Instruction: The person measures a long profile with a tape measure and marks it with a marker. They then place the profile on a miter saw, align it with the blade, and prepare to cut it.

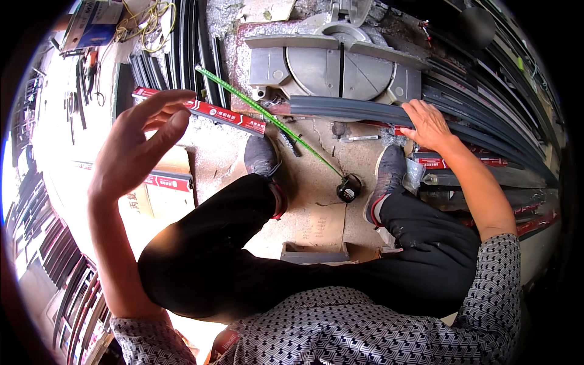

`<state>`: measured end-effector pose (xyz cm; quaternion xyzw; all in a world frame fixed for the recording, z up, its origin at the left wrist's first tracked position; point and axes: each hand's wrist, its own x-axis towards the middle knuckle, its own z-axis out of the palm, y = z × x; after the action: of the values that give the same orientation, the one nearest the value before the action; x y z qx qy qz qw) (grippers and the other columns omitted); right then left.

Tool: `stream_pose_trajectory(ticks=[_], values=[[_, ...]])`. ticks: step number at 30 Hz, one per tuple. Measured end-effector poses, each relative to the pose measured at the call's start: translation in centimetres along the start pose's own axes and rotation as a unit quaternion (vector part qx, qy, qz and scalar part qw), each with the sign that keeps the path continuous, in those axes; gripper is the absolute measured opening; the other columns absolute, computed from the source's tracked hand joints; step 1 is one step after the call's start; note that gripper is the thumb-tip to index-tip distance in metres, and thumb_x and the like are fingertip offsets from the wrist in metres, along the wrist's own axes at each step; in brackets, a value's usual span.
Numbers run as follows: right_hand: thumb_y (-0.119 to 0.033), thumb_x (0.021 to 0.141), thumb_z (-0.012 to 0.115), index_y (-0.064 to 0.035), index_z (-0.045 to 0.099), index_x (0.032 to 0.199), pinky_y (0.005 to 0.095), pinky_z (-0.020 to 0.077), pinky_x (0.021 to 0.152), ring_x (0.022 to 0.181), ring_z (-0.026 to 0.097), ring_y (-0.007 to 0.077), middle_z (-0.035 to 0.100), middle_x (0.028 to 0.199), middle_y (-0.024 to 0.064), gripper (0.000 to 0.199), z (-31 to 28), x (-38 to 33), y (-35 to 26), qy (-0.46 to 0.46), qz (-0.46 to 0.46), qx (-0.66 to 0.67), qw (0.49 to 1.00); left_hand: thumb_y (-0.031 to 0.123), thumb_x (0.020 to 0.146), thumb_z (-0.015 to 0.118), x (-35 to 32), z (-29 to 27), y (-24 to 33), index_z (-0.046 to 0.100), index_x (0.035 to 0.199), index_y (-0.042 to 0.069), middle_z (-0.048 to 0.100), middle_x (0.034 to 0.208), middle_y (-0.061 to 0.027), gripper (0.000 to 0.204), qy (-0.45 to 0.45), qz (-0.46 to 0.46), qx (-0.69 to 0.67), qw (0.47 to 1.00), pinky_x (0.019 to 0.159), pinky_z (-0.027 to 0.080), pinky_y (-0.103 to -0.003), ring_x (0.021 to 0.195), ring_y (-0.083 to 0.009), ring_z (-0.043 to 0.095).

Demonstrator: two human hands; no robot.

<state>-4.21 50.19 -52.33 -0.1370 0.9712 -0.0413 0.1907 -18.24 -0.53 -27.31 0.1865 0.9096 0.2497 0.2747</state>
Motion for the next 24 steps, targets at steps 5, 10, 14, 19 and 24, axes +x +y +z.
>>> stream_pose_trajectory(ticks=[5, 10, 14, 19, 24], values=[[-0.022, 0.087, 0.077, -0.0039, 0.053, 0.132, 0.0447, 0.0486, 0.096, 0.114, 0.057, 0.0311, 0.055, 0.116, 0.0122, 0.054, 0.1, 1.0, -0.6, 0.029, -0.022, -0.013, 0.999, 0.051, 0.102, 0.062, 3.4, 4.9, -12.1, 0.061, 0.137, 0.0, 0.071, 0.121, -0.0202, 0.062, 0.014, -0.118, -0.159, 0.98, 0.099, 0.053, -0.039, 0.114, -0.0263, 0.068], [-0.021, 0.086, 0.076, -0.0034, 0.053, 0.132, 0.0441, 0.0493, 0.096, 0.114, 0.058, 0.0331, 0.056, 0.119, 0.0136, 0.054, 0.2, 1.2, -0.2, -0.015, -0.017, -0.019, 1.0, 0.051, 0.101, 0.063, 5.7, 14.5, -23.1, 0.057, 0.138, 0.003, 0.066, 0.124, -0.0148, 0.061, 0.035, -0.315, -0.374, 0.872, 0.095, 0.053, -0.041, 0.111, -0.0241, 0.064], [-0.02, 0.084, 0.077, -0.0016, 0.055, 0.131, 0.0439, 0.0494, 0.097, 0.114, 0.058, 0.035, 0.057, 0.121, 0.0147, 0.055, -0.1, 1.0, -0.4, 0.021, -0.031, -0.006, 0.999, 0.047, 0.102, 0.062, 6.2, 17.9, -25.6, 0.052, 0.141, 0.0, 0.064, 0.126, -0.0169, 0.063, 0.072, -0.376, -0.406, 0.83, 0.092, 0.057, -0.043, 0.112, -0.0268, 0.065], [-0.017, 0.082, 0.078, 0.0008, 0.056, 0.132, 0.0454, 0.0504, 0.095, 0.113, 0.058, 0.0378, 0.059, 0.122, 0.0166, 0.057, -1.0, 1.7, 0.0, 0.052, -0.025, -0.001, 0.998, 0.045, 0.1, 0.067, 8.2, 20.2, -26.6, 0.052, 0.138, -0.001, 0.062, 0.126, -0.0189, 0.062, 0.105, -0.386, -0.496, 0.771, 0.094, 0.058, -0.047, 0.11, -0.0283, 0.064], [-0.013, 0.083, 0.077, 0.0008, 0.055, 0.135, 0.0459, 0.0496, 0.098, 0.114, 0.058, 0.0394, 0.059, 0.125, 0.018, 0.058, -2.4, 3.9, -0.7, 0.083, -0.015, 0.017, 0.996, 0.041, 0.099, 0.07, 9.0, 20.8, -27.4, 0.062, 0.123, 0.003, 0.067, 0.116, -0.0134, 0.046, 0.117, -0.368, -0.538, 0.749, 0.089, 0.059, -0.044, 0.102, -0.0246, 0.066]])
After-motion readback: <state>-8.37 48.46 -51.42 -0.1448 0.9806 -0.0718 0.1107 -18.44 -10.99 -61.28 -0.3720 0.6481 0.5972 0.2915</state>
